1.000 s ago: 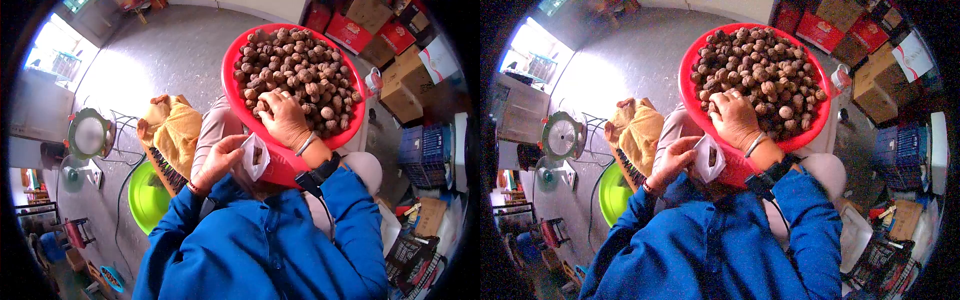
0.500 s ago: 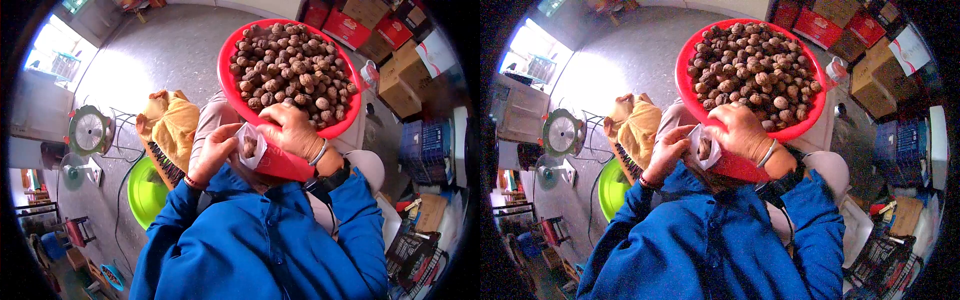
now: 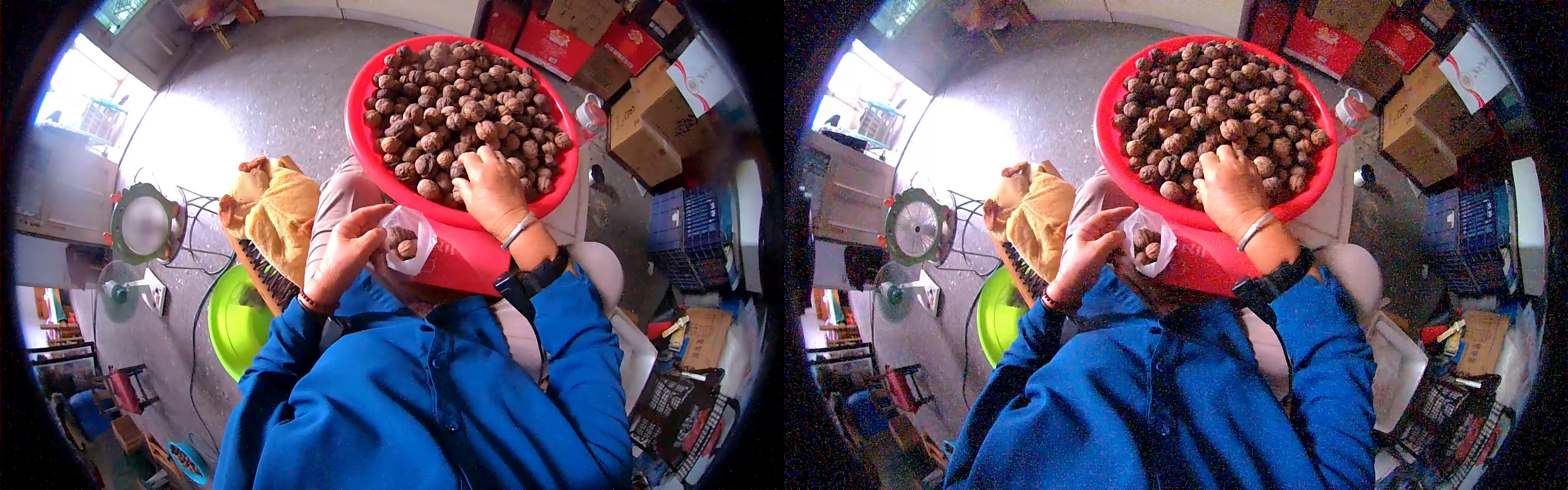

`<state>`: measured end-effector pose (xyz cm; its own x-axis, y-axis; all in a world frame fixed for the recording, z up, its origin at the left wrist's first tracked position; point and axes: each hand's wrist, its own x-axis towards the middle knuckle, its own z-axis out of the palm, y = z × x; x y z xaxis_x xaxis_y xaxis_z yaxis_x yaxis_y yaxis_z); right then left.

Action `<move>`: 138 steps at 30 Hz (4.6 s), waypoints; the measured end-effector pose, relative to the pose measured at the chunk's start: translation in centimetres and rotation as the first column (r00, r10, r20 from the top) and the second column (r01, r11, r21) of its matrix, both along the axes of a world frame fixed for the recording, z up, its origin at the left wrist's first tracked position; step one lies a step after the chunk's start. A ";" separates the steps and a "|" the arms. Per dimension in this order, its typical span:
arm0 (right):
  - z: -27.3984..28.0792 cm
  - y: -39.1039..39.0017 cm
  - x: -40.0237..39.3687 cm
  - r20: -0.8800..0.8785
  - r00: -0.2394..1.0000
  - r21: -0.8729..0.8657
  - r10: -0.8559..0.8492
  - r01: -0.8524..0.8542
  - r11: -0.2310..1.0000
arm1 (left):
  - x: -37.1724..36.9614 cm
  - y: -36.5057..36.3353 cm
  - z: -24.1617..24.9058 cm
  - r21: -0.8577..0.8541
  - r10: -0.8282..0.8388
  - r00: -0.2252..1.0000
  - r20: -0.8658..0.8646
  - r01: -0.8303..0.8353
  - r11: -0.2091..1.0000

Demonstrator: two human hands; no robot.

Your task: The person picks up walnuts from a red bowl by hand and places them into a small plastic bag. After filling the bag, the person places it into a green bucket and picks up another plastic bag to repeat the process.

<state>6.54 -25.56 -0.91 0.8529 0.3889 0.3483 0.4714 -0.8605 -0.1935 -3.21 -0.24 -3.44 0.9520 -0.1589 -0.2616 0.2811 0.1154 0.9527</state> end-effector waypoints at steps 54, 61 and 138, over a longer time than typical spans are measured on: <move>-1.0 -0.9 -1.1 -0.181 0.983 -0.024 0.023 -0.028 0.999 | 0.0 -0.5 1.3 0.063 -0.048 0.998 0.046 0.045 0.997; 1.7 -0.1 -2.2 -0.277 0.960 0.212 0.032 0.029 0.977 | 0.1 -0.5 1.2 0.078 -0.045 0.998 0.039 0.042 0.996; 2.1 0.8 -2.2 -0.427 0.872 0.513 0.239 0.016 0.858 | 0.4 0.6 0.7 0.049 -0.051 0.999 -0.013 0.052 0.997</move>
<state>4.36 -24.80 1.21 0.9203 0.3797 0.0944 0.3027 -0.5379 -0.7868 -2.84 0.35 -2.70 0.9398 -0.1944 -0.2811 0.2963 0.0538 0.9536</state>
